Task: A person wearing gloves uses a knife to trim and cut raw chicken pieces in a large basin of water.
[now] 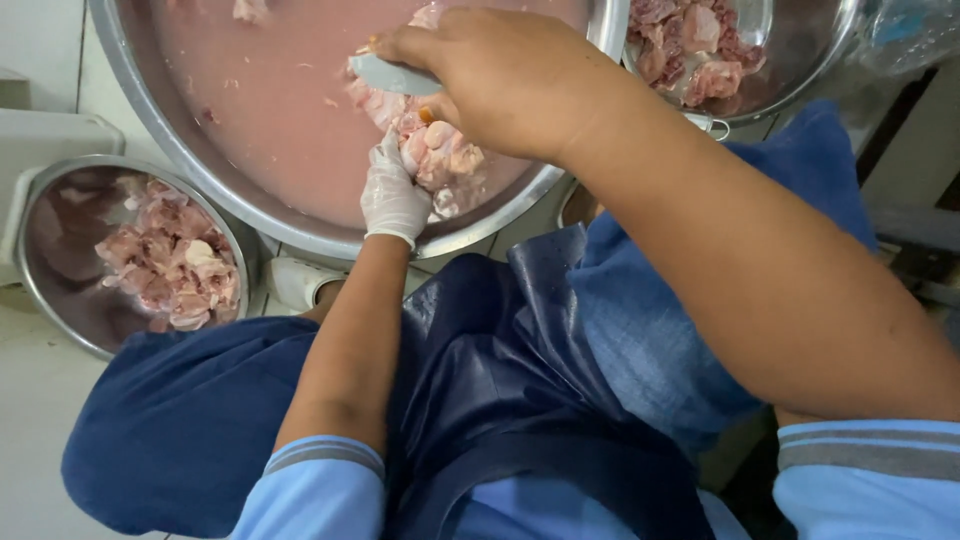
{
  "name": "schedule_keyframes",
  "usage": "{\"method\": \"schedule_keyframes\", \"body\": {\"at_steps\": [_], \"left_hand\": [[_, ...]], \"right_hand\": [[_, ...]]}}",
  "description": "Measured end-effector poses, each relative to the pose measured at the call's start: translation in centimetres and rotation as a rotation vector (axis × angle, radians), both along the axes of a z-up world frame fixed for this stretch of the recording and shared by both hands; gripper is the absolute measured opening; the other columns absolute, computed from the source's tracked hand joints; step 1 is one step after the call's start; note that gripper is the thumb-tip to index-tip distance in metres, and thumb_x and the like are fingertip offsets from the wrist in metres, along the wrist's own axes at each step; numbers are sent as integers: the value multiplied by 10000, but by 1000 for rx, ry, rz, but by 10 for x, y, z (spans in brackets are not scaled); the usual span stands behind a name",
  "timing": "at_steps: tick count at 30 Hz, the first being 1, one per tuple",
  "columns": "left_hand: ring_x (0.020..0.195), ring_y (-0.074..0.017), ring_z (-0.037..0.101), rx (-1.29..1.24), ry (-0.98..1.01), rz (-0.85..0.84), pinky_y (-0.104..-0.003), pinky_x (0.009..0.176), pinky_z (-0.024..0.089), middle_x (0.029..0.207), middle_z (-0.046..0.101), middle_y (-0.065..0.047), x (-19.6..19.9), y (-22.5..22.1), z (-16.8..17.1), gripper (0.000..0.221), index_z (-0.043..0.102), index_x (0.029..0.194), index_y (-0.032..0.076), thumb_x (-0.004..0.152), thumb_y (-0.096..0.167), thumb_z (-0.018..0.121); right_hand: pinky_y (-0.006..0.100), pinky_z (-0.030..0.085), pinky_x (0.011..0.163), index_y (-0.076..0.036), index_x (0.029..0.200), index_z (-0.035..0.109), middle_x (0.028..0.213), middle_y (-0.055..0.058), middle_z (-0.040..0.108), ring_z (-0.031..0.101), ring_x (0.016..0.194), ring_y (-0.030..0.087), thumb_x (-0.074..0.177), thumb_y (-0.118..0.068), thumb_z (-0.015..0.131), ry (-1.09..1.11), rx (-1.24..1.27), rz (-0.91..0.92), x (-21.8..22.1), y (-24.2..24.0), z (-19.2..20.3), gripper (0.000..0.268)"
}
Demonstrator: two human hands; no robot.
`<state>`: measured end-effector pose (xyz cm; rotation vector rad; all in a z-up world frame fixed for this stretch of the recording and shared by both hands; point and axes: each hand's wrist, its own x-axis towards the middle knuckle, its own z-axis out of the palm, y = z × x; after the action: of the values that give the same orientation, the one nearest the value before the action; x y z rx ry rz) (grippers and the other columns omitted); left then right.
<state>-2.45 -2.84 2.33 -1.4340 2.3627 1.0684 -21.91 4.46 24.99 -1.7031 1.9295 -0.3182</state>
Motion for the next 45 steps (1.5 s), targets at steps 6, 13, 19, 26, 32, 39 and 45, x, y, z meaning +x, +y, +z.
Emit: {"method": "schedule_keyframes", "body": {"at_steps": [6, 13, 19, 26, 32, 39, 45], "left_hand": [[1121, -402, 601, 33, 1, 46, -545, 969, 472, 1359, 480, -109, -1, -1, 6, 774, 329, 1499, 282, 776, 169, 580], [1076, -446, 612, 68, -72, -8, -512, 954, 471, 1314, 537, -146, -4, -9, 8, 707, 391, 1433, 285, 761, 196, 592], [1061, -401, 639, 194, -170, 16, -469, 955, 489, 1128, 674, -111, -12, -2, 46, 431, 525, 1186, 215, 768, 168, 621], [1084, -467, 612, 224, -154, 66, -552, 958, 464, 1193, 540, -192, -16, 29, 19, 410, 460, 1131, 138, 807, 335, 615], [1269, -370, 568, 245, -207, -36, -572, 1108, 423, 1375, 413, -87, -28, 39, 48, 572, 341, 1349, 207, 866, 418, 565], [1327, -414, 509, 243, -183, -109, -591, 1100, 433, 1495, 314, -195, -25, 46, 37, 630, 245, 1478, 158, 947, 379, 502], [1271, -369, 554, 213, -91, -45, -526, 1053, 506, 1390, 426, -107, -20, 45, 28, 538, 407, 1345, 300, 863, 327, 646]], "right_hand": [[518, 433, 864, -219, 1475, 462, 1445, 80, 520, 505, 1239, 355, 912, -214, 620, -9, 159, -58, -5, -7, -9, 585], [543, 444, 782, -228, 1506, 429, 1354, 144, 540, 525, 1157, 410, 956, -225, 594, 16, 279, -96, -4, -13, -3, 575], [532, 441, 825, -286, 1514, 405, 1410, 128, 506, 504, 1209, 387, 960, -262, 571, 21, 358, -104, 2, -18, -1, 578], [499, 462, 901, -350, 1562, 315, 1448, 111, 508, 537, 1218, 373, 954, -356, 537, 8, 566, -152, 13, -18, -48, 647], [535, 502, 953, -152, 1331, 568, 1146, 222, 690, 624, 1162, 417, 932, -506, 611, 15, 466, -162, 7, 2, -157, 535], [579, 439, 1032, -85, 1482, 381, 1267, 311, 617, 564, 1248, 455, 930, -694, 448, 83, 603, -262, 38, 0, -139, 824], [560, 508, 932, -41, 1446, 372, 1167, 280, 663, 636, 1151, 443, 907, -603, 559, 215, 537, -296, 51, 5, -159, 800]]}}
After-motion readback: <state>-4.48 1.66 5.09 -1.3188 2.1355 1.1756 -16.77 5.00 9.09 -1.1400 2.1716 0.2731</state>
